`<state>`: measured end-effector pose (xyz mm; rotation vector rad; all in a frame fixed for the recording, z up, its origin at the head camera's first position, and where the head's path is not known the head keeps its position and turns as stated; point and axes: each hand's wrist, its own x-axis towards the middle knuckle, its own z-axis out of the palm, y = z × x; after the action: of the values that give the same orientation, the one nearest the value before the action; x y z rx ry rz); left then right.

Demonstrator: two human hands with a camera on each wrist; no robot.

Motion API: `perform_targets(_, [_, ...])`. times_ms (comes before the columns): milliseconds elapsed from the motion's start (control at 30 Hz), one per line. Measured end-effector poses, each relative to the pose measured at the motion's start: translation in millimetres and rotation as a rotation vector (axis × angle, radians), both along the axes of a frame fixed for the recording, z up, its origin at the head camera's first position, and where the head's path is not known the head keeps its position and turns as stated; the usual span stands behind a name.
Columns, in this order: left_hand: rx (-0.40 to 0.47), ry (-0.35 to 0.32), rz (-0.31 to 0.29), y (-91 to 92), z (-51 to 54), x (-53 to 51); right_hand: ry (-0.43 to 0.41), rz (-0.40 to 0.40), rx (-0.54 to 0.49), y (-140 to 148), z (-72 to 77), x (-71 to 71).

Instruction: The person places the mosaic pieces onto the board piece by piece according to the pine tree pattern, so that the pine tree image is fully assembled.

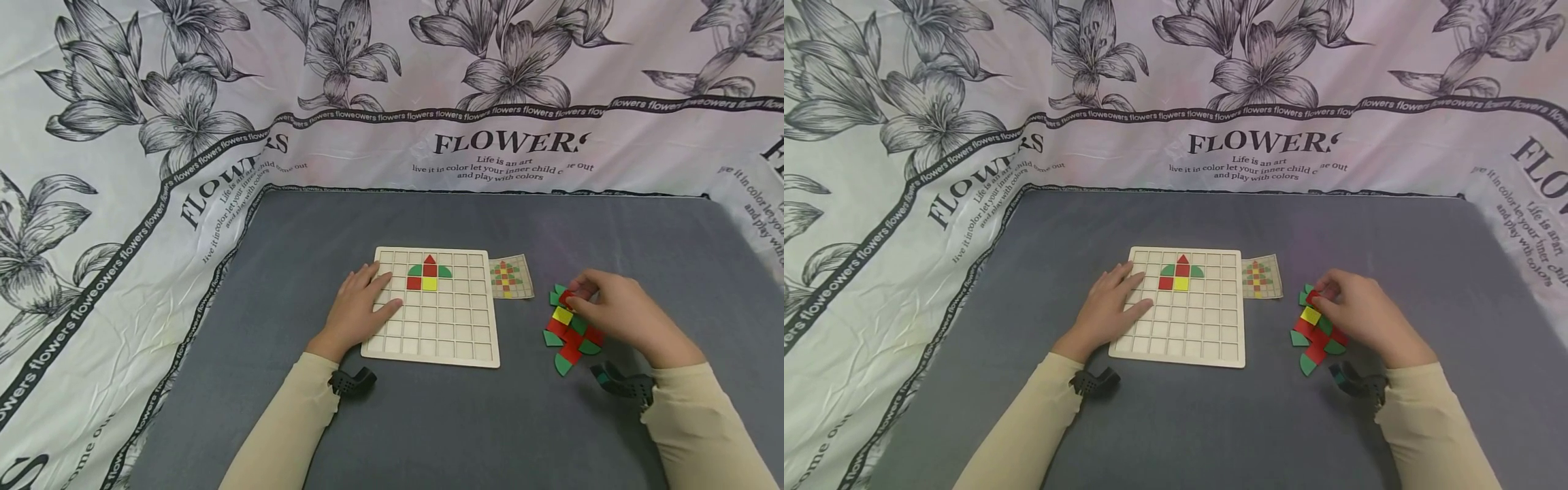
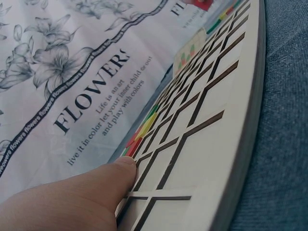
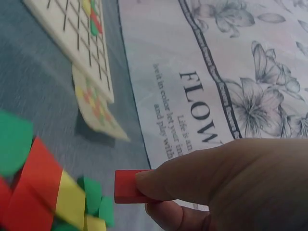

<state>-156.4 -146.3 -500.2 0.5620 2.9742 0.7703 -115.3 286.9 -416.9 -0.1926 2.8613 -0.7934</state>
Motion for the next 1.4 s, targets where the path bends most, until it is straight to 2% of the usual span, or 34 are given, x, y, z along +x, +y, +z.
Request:
perform_targets(267, [0.003,-0.004,-0.007,0.1,-0.8,1.5,0.003,0.035,-0.033,-28,2.3,-13.0])
perform_targets(533, [0.007,0.033,-0.006,0.1,-2.0,1.4,0.036,0.098,-0.078,-58,1.0,-29.3])
perform_targets(900, [-0.015,0.014,-0.011,-0.5,-0.1,0.6,0.040,0.156,-0.122,-90,-7.9,-46.7])
perform_targets(1400, [-0.011,0.010,-0.001,-0.2,-1.2,-0.1,0.058,0.228,-0.144,-133,-28.6,-69.4])
